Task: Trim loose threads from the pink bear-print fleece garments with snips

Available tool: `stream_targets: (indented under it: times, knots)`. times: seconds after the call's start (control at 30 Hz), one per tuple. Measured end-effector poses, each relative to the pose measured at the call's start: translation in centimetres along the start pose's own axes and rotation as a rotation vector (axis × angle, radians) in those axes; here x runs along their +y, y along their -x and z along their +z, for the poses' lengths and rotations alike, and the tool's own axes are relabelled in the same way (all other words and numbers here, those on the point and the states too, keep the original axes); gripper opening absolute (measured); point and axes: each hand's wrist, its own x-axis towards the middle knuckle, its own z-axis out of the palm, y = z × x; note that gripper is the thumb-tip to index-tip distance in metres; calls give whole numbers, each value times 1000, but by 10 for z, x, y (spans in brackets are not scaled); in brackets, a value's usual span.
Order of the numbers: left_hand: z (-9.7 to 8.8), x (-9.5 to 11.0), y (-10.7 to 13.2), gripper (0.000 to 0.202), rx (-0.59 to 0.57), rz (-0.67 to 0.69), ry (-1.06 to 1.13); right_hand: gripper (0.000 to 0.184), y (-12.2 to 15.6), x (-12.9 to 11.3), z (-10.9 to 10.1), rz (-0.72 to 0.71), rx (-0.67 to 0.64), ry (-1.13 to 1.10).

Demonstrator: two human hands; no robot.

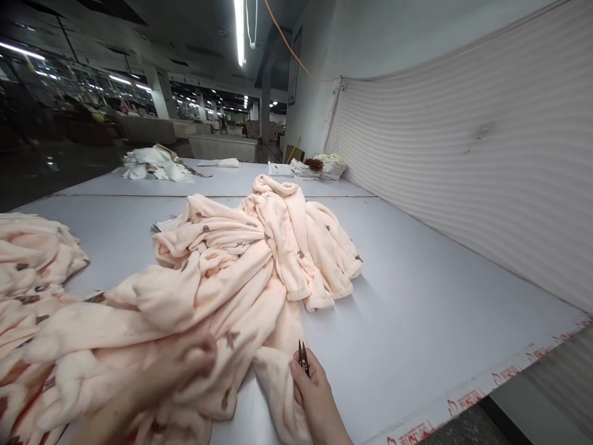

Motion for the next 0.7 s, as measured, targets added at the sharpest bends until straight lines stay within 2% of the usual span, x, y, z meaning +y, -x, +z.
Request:
stream_targets:
  times: [0.07,0.1,0.17,0.23,0.3,0.37,0.57,0.63,0.7]
  knots:
    - [30,-8,3,13,-171,0,-301,32,0,2,4,24,-2,-91]
    - [45,-12,2,17,-224,3,-389,32,0,3,6,2,-16,-68]
    - [72,-21,-1,15,-191,13,-437,27,1,4,8,-87,-28,94]
    - [86,-30,-6,10,-57,38,-335,16,3,2,5,-228,14,358]
    - [88,-36,-10,17,27,69,-173,4,7,-3,1,-390,73,615]
    - [84,-41,-11,19,24,78,-39,16,9,-13,-2,-483,78,789]
    - [76,-44,-10,21,-1,74,16,15,9,-40,-4,-426,-126,1057]
    - [78,-45,-8,20,15,111,-34,17,8,-40,-3,-457,-67,1189]
    - [78,-48,-6,22,65,138,-106,18,8,-36,-3,-468,2,1226]
